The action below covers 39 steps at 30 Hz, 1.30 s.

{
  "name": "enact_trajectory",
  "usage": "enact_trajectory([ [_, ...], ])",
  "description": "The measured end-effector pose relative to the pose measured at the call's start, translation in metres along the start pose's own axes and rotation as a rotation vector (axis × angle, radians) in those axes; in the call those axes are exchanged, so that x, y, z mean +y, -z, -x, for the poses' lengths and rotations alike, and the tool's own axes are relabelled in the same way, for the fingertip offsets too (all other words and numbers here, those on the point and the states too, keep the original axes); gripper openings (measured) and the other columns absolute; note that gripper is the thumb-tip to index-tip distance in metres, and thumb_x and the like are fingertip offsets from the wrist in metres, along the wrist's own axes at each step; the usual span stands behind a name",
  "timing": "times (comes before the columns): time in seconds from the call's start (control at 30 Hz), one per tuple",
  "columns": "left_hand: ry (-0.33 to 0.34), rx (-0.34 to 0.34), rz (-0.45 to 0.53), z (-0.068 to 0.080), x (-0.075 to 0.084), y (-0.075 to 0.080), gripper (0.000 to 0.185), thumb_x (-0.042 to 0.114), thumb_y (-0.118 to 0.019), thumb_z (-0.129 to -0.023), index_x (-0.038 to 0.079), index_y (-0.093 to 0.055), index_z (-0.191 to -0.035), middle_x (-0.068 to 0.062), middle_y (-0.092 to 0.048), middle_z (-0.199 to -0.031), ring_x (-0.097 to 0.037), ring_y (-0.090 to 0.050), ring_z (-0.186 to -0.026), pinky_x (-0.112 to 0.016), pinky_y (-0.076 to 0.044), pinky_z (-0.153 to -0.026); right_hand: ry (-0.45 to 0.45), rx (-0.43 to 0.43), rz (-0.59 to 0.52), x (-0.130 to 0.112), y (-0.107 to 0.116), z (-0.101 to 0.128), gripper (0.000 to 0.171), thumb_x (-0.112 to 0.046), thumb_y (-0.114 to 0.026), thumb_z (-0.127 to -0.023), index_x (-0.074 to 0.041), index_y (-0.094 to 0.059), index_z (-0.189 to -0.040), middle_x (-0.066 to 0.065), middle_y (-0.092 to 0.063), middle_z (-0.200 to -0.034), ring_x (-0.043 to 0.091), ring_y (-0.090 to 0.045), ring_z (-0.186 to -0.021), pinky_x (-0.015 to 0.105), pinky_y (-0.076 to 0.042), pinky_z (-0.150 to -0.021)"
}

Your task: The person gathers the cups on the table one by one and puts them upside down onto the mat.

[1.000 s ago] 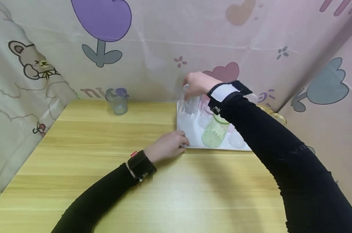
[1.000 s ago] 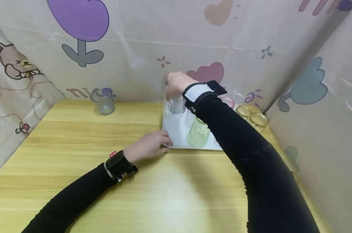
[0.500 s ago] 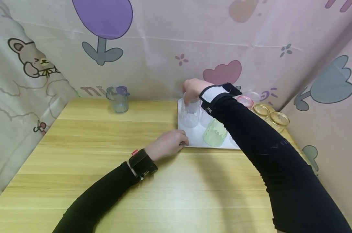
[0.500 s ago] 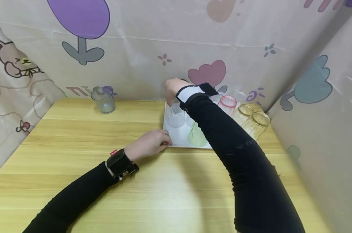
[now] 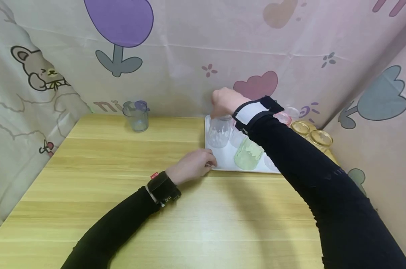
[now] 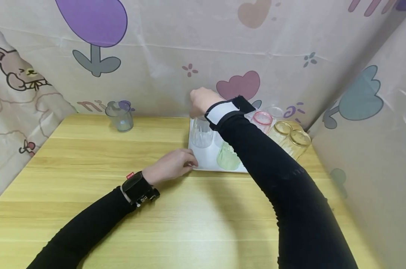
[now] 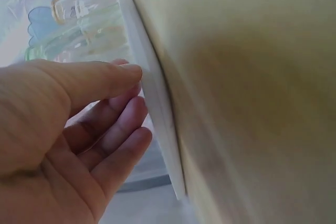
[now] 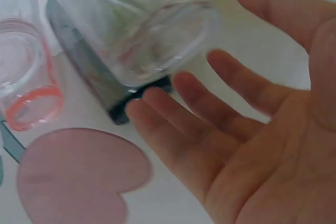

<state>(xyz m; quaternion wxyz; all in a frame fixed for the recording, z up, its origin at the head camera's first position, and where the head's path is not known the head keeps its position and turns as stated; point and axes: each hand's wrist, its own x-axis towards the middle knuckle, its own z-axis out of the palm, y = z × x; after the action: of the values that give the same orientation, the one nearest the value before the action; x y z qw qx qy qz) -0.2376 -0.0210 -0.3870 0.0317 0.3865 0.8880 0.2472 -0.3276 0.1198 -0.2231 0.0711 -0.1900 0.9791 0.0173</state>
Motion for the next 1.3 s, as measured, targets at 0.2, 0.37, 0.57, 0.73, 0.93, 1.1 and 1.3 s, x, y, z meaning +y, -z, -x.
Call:
enact_trajectory([
  [0.2, 0.067, 0.119, 0.047, 0.000, -0.017, 0.023, 0.023, -0.002, -0.073, -0.089, 0.001, -0.076, -0.112, -0.011, -0.071, -0.110, -0.026, -0.067, -0.103, -0.037, -0.058, -0.093, 0.072, 0.215, -0.060, -0.018, 0.007, 0.026, 0.048, -0.021, -0.067, -0.094, -0.001, -0.059, -0.137, 0.020, -0.057, -0.139, 0.036, -0.059, -0.122, 0.053, -0.054, -0.099],
  [0.37, 0.178, 0.280, 0.085, 0.013, -0.034, 0.058, 0.028, 0.007, -0.072, -0.094, 0.002, -0.072, -0.121, -0.013, -0.069, -0.120, -0.030, -0.065, -0.112, -0.045, -0.055, -0.100, 0.115, 0.337, -0.108, -0.028, 0.002, 0.045, 0.043, -0.018, -0.062, -0.096, -0.004, -0.061, -0.137, 0.015, -0.059, -0.133, 0.035, -0.061, -0.118, 0.052, -0.056, -0.092],
  [0.57, 0.273, 0.553, 0.080, 0.030, -0.052, 0.096, 0.035, 0.009, -0.074, -0.094, 0.001, -0.067, -0.127, -0.016, -0.064, -0.129, -0.032, -0.060, -0.120, -0.045, -0.049, -0.109, 0.209, 0.430, -0.140, -0.034, -0.018, 0.066, 0.039, -0.018, -0.065, -0.096, -0.002, -0.064, -0.131, 0.015, -0.064, -0.127, 0.034, -0.064, -0.113, 0.048, -0.057, -0.092],
  [0.73, 0.331, 0.786, 0.072, 0.045, -0.072, 0.117, 0.043, 0.011, -0.077, -0.093, -0.001, -0.064, -0.132, -0.019, -0.060, -0.131, -0.036, -0.056, -0.123, -0.049, -0.041, -0.113, 0.262, 0.452, -0.178, -0.037, -0.049, 0.080, 0.037, -0.019, -0.070, -0.095, 0.001, -0.066, -0.126, 0.017, -0.067, -0.121, 0.033, -0.067, -0.106, 0.047, -0.058, -0.090],
  [0.93, 0.458, 0.951, 0.124, 0.067, -0.099, 0.133, 0.063, 0.022, -0.079, -0.092, 0.000, -0.052, -0.146, -0.019, -0.047, -0.141, -0.032, -0.045, -0.132, -0.043, -0.037, -0.115, 0.263, 0.370, -0.181, -0.038, -0.096, 0.088, 0.034, -0.021, -0.075, -0.092, 0.001, -0.069, -0.117, 0.016, -0.069, -0.107, 0.033, -0.070, -0.093, 0.048, -0.059, -0.081],
  [1.1, 0.585, 0.966, 0.231, 0.078, -0.117, 0.135, 0.086, 0.032, -0.080, -0.092, 0.003, -0.031, -0.157, -0.015, -0.033, -0.154, -0.028, -0.034, -0.143, -0.036, -0.032, -0.120, 0.205, 0.227, -0.210, -0.037, -0.128, 0.087, 0.030, -0.021, -0.074, -0.091, 0.001, -0.072, -0.112, 0.013, -0.070, -0.100, 0.033, -0.071, -0.092, 0.047, -0.060, -0.080],
  [1.3, 0.666, 0.911, 0.319, 0.085, -0.134, 0.132, 0.107, 0.041, -0.082, -0.088, 0.005, -0.014, -0.162, -0.017, -0.024, -0.161, -0.033, -0.029, -0.148, -0.039, -0.027, -0.125, 0.136, 0.128, -0.237, -0.035, -0.147, 0.087, 0.024, -0.027, -0.074, -0.090, -0.008, -0.075, -0.105, 0.007, -0.071, -0.099, 0.029, -0.071, -0.090, 0.046, -0.060, -0.075],
])
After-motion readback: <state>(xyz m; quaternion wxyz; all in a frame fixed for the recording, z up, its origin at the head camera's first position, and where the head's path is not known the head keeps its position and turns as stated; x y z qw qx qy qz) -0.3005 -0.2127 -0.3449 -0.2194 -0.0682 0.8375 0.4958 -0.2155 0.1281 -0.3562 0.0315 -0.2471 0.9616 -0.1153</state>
